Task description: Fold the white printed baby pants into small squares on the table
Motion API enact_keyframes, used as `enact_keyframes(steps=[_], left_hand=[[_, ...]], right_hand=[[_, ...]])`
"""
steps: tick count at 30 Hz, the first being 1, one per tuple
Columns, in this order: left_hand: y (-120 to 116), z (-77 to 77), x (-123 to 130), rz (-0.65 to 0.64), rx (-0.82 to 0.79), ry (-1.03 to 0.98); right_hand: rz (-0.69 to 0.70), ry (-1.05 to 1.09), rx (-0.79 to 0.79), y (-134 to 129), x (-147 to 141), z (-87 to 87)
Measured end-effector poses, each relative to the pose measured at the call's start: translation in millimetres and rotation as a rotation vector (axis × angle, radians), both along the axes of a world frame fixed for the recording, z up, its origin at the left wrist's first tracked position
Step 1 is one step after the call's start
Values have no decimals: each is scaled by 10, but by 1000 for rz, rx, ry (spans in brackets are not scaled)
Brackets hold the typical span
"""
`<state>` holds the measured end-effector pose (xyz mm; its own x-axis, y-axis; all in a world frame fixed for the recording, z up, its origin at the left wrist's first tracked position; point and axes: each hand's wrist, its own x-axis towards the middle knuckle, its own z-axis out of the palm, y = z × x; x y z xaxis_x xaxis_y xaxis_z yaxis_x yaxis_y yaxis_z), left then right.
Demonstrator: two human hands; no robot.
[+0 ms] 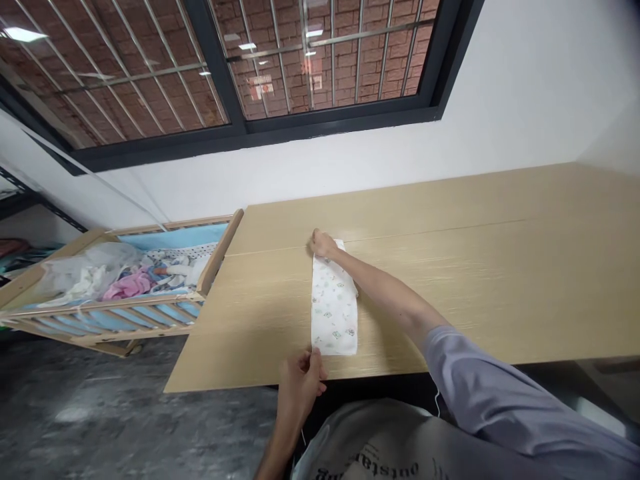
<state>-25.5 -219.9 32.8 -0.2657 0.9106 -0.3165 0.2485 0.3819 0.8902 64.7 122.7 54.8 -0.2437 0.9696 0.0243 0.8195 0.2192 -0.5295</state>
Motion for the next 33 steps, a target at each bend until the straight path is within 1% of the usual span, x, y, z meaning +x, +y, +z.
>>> enact_keyframes(steps=[2,4,6,8,11,13,15,18,21,25,29,33], left_hand=[[-68,35,-31,-34,155,187],[-130,63,-28,-83,383,411],[-170,58,28,-152,577,626],[-194,6,129,-210,676,813],[-232,-140,298,-264,676,1033],[-269,-246,373,-297,637,1118],[-309,-332,404,-336,613,1155],[-349,-400,399,-372,595,1167],[-356,-405,384,-372,584,1182],[-344,-369,395,-365,596,1212],[-336,-339,426,-347,573,1242],[-328,-356,434,-353,557,1267]], right_hand=[[53,30,44,-115,62,36],[179,74,109,-316,143,74],[378,125,178,-598,237,111],[611,142,221,-928,340,141],[957,94,253,-1410,495,133],[1120,71,271,-1675,592,66],[1210,59,263,-1876,677,-52],[1249,40,205,-2051,765,-258],[1231,48,175,-2076,789,-404],[1209,75,180,-1927,770,-469],[1141,17,152,-1610,765,-481],[1078,-25,135,-1172,766,-481]])
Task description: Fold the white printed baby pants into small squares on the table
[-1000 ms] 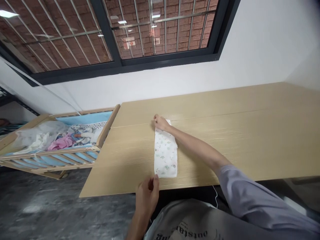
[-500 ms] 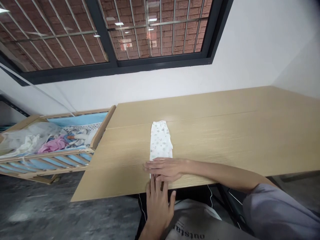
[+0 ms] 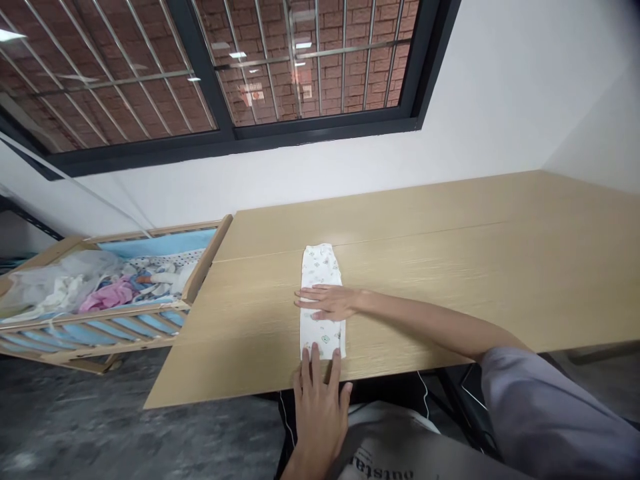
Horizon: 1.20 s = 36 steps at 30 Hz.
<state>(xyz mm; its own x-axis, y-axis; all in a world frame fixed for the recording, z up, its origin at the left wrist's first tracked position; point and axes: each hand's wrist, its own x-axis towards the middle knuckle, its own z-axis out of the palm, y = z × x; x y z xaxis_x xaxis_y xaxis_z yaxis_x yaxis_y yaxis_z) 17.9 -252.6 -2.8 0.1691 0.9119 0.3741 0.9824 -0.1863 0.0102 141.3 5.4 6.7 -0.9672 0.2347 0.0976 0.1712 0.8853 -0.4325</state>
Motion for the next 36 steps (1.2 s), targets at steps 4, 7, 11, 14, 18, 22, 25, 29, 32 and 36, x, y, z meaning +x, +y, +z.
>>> enact_keyframes(steps=[4,7,11,14,18,22,25,29,32,36], left_hand=[[3,-35,-18,-7,12,24],[2,-43,-33,-16,15,35],[-2,-36,-38,-21,-1,45],[-3,-34,-38,-25,1,45],[1,-38,-41,-31,-6,47],[0,-36,-46,-23,-2,50],[6,-8,-69,-33,13,41],[81,85,-171,-83,43,-27],[201,168,-325,-111,53,-95],[350,231,-596,-234,41,-92]], right_hand=[[-96,-28,-9,441,-8,19],[-176,-48,3,725,-7,24],[-258,-56,44,1045,11,24],[-305,-81,62,1225,27,46],[-335,-105,67,1345,40,95],[-329,-115,61,1324,19,194],[-321,-120,96,1165,-18,351],[-303,29,162,612,7,603],[-235,119,153,-41,130,704],[-157,105,168,-895,397,641]])
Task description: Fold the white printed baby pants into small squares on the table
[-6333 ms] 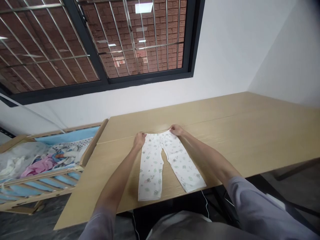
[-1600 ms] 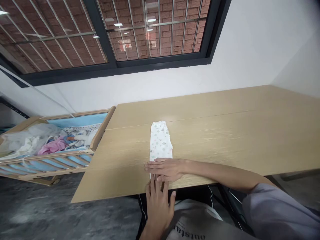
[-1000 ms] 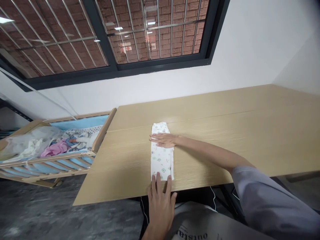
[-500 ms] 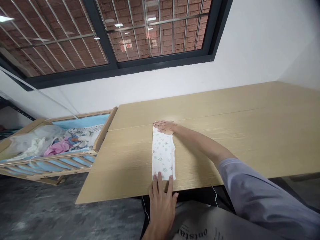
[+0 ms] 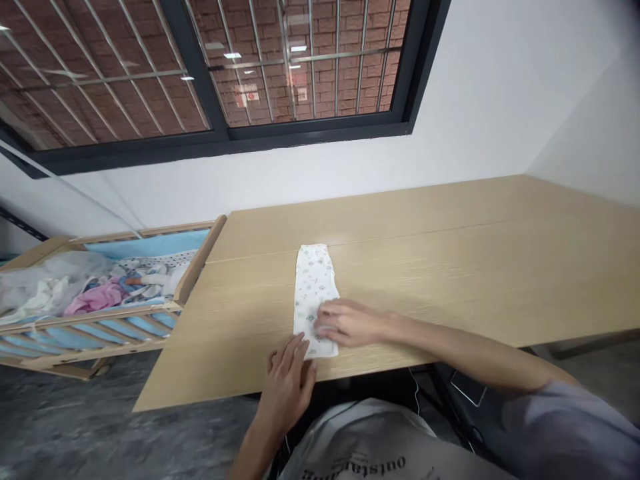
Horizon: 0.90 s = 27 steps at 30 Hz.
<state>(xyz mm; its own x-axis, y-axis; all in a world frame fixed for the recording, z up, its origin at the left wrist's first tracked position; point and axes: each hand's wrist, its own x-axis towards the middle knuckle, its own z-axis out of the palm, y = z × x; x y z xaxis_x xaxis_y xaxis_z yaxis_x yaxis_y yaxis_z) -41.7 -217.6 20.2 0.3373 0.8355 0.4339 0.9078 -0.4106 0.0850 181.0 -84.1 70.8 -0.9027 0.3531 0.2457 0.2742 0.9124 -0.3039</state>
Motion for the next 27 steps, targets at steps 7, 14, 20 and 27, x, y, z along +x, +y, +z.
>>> enact_keyframes(steps=[7,14,20,27], left_hand=[[3,1,-213,-226,-30,-11],[-89,-109,-132,-346,83,-99],[-180,-65,-72,-387,68,-106],[213,279,-74,-377,171,-96]], right_hand=[[-86,2,23,-680,399,-391],[-156,191,209,-933,476,-737],[-216,301,178,-1090,503,-685],[-310,471,-160,-741,455,-172]])
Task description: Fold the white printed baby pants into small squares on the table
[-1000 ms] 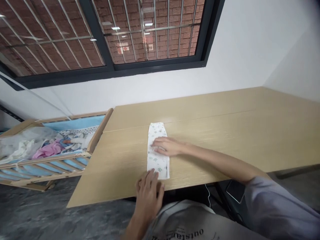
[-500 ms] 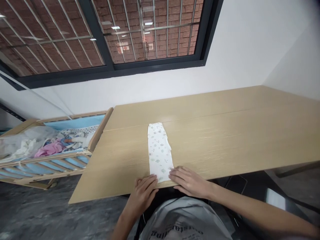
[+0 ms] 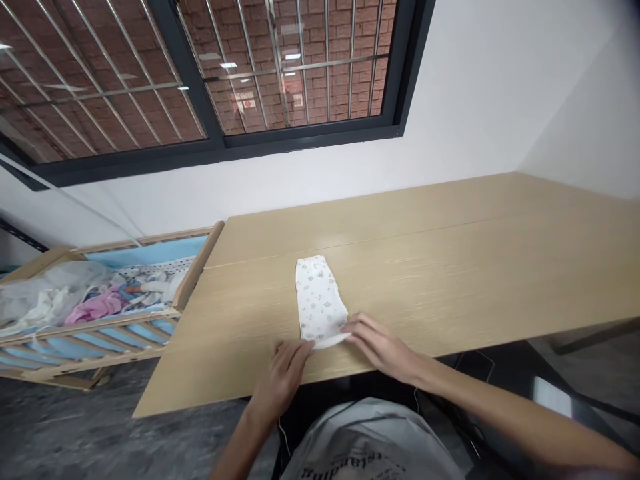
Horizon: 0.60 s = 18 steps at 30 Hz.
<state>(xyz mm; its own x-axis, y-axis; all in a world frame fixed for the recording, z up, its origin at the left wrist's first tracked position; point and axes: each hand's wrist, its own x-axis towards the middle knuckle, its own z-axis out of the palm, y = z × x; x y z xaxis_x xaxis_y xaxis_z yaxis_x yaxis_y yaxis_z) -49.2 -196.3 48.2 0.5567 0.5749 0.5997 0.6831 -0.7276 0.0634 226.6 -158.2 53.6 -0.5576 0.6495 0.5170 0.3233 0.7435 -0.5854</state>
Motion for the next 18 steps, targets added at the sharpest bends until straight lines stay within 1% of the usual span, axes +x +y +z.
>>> enact_keyframes(steps=[2,4,7,10,13,16,18], left_hand=[[233,160,7,49,30,44],[490,302,25,118,39,79],[884,427,61,191,21,93],[1261,461,94,278,-32,75],[1630,454,117,377,-135,48],[1991,411,133,431,-228,44],[2208,347,144,445,-255,49]], right_hand=[[-21,30,-46,230,-33,139],[-58,57,-72,493,-73,233],[-114,102,-101,920,-148,260],[-161,139,-142,1361,-240,180],[-209,180,-195,1788,-338,62],[-258,175,-241,2168,-423,-65],[-308,136,-254,2375,-468,-156]])
